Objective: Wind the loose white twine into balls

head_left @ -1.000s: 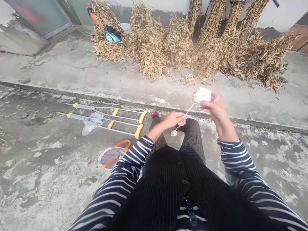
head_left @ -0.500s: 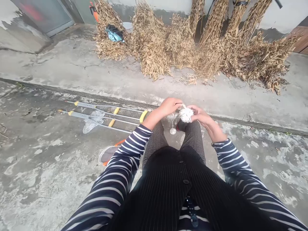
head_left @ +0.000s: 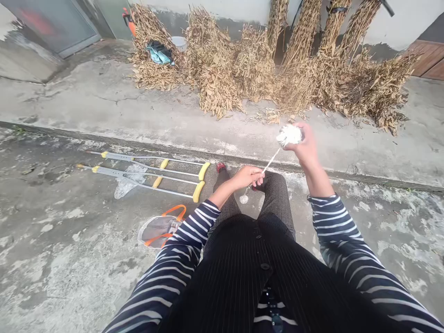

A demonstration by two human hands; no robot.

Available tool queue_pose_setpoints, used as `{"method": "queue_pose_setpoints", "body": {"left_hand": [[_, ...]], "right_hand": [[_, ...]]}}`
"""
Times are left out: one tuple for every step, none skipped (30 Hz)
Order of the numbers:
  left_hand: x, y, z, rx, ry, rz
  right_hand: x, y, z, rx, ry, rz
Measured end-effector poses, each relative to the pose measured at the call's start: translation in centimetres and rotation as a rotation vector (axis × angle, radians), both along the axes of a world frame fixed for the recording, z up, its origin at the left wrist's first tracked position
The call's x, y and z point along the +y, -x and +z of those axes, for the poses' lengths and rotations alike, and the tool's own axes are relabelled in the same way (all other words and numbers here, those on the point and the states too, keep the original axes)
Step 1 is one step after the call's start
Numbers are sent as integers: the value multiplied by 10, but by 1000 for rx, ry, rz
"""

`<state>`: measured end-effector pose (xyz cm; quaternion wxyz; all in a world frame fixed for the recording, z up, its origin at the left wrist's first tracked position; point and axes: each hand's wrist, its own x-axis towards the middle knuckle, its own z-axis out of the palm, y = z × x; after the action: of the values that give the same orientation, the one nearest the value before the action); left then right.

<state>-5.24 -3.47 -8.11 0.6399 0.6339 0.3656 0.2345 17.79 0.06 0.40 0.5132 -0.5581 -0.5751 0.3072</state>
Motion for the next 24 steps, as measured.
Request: {"method": "queue_pose_setpoints", "body": {"left_hand": [[-3,2,7,-11,-2,-31],[-4,4,15,-12,-20,-48],[-3,6,24,1,-49,-48],[0,9,34,31,-87,-33],[4,11,43,76,-130,-11],[10,14,50,126,-182,13],[17,16,55,177,-242,34],[24,18,59,222,-309,47],[31,20,61,256,-380,55],[37,21,60,274,-448,62],[42,21,59,275,-503,73],[46,21,55,265,-539,89],[48,20,51,247,-548,110],[48,18,45,224,-529,130],[47,16,39,202,-483,149],[45,14,31,182,-420,160],[41,11,24,160,-350,167],[35,8,16,136,-278,172],[29,6,8,108,-212,175],[21,3,2,80,-151,176],[13,1,-4,55,-96,173],[4,0,-8,36,-49,161],[-5,-1,-10,27,-17,142],[-13,-2,-10,29,-2,114]], "right_hand": [[1,2,-14,-123,-1,-63],[0,6,-30,-229,19,-96],[-5,11,-44,-305,57,-88],[-11,18,-57,-353,111,-46],[-19,26,-67,-362,139,-2],[-27,33,-73,-362,166,66],[-35,39,-75,-324,202,152],[-42,43,-73,-255,241,238],[-47,46,-68,-162,291,323],[-50,47,-60,-53,342,391],[-52,47,-50,57,388,439],[-54,46,-40,155,428,470],[-55,45,-30,239,463,487],[-56,43,-21,310,493,498],[-57,42,-13,373,519,503],[-58,42,-7,426,541,498],[-59,41,-3,465,553,481],[-58,41,0,486,547,445],[-56,41,2,488,524,395],[-53,41,2,478,488,335],[-48,40,2,460,446,271],[-42,38,0,437,402,208],[-35,35,-3,405,357,147],[-28,32,-7,358,308,91]]}}
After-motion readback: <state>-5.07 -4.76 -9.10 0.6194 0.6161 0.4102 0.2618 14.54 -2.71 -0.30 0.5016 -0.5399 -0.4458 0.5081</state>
